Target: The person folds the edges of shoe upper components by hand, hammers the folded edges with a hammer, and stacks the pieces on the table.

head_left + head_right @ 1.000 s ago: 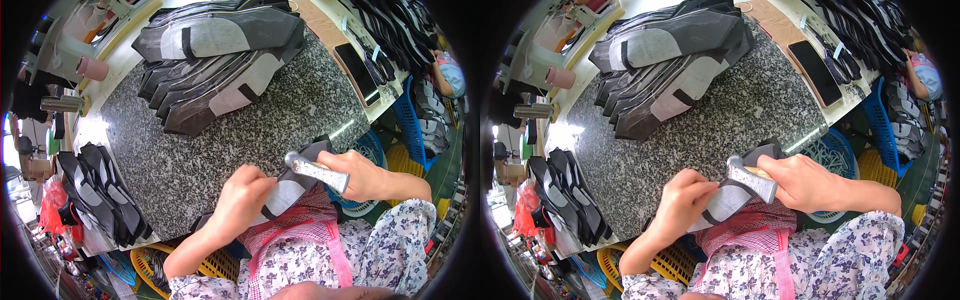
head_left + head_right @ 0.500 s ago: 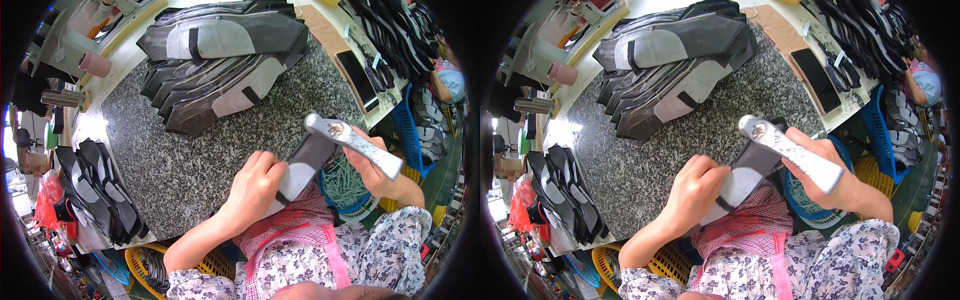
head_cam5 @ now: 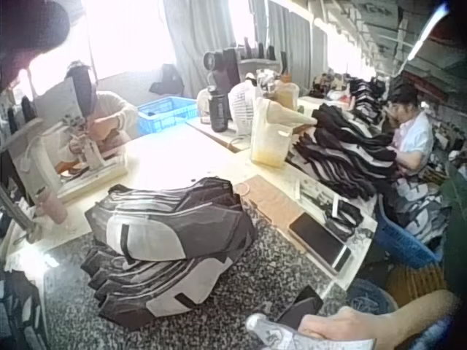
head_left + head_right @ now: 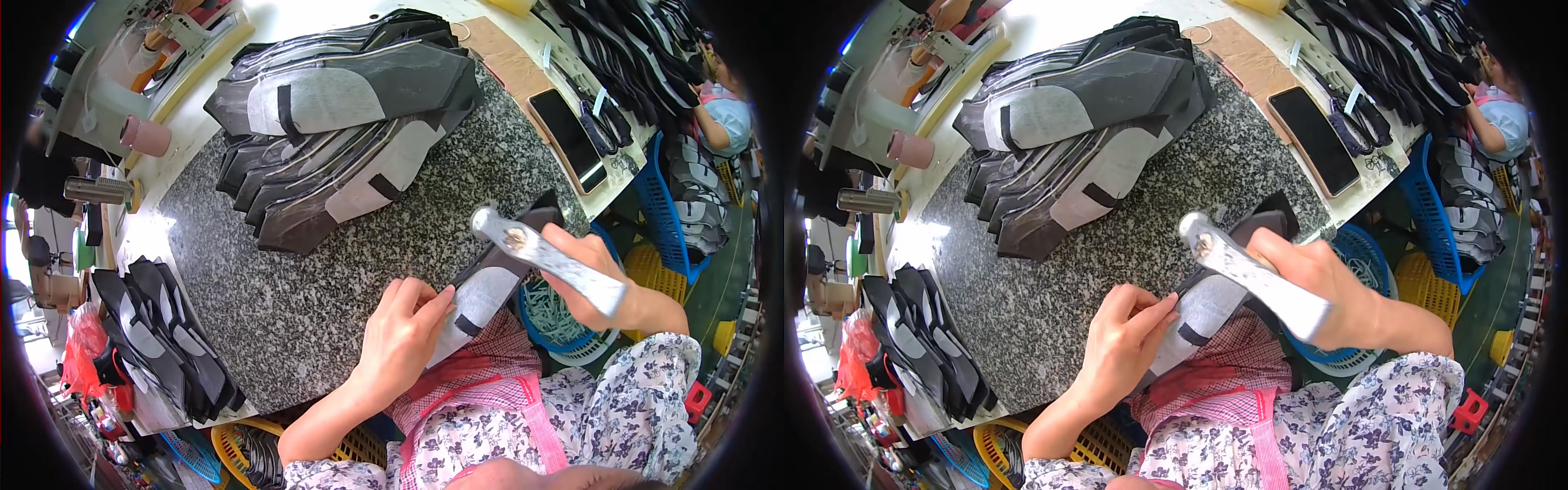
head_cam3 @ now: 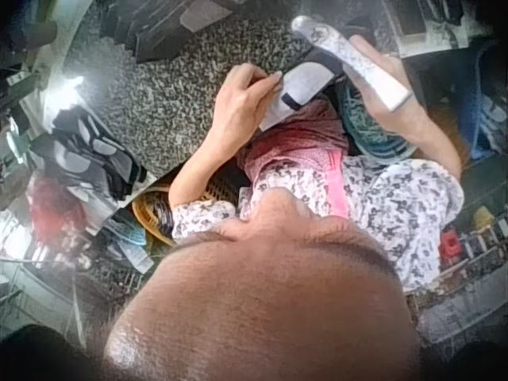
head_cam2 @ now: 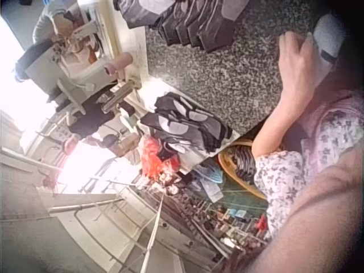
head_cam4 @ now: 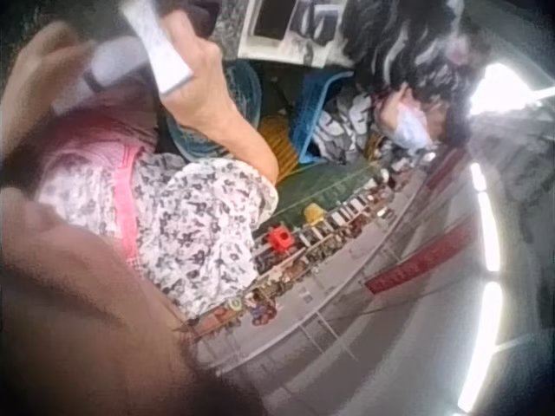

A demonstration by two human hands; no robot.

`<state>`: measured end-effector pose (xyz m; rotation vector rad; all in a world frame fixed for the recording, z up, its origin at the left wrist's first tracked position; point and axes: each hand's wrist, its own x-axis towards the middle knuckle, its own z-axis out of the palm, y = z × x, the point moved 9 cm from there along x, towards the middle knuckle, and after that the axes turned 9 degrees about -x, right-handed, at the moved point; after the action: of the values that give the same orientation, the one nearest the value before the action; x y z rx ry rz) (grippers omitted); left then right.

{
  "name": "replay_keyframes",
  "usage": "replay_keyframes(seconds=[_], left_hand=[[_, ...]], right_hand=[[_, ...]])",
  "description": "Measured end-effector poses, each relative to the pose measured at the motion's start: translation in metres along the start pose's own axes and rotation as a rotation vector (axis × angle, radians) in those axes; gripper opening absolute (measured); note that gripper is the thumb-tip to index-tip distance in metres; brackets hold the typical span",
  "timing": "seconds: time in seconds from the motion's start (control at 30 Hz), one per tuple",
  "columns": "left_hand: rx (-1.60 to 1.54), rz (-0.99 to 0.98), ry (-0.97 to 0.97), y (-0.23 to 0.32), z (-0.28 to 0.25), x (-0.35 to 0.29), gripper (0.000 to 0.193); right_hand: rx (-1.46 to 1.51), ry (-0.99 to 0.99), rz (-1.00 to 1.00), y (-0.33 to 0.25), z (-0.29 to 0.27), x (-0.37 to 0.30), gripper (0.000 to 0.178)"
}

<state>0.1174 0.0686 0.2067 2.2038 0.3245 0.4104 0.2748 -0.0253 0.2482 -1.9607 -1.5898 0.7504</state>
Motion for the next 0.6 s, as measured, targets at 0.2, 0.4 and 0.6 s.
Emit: replay_keyframes(seconds=[0.2, 0.4, 0.6], left_hand=[[0.111, 0.104, -0.144, 0.004, 0.013, -0.005, 0.047], [-0.202, -0.108, 0.016, -0.018, -0.003, -0.009, 0.029], [-0.022, -0.039, 0.008, -0.005, -0.01, -0.024, 0.017]], right_hand=[[-0.085, -0.135, 0.04, 0.001, 0.015, -0.002, 0.017], [-0.071, -0.268, 0.02, 0.001, 0.06, -0.008, 0.021], [-0.003, -0.22, 0.048, -0.014, 0.033, 0.009, 0.016]])
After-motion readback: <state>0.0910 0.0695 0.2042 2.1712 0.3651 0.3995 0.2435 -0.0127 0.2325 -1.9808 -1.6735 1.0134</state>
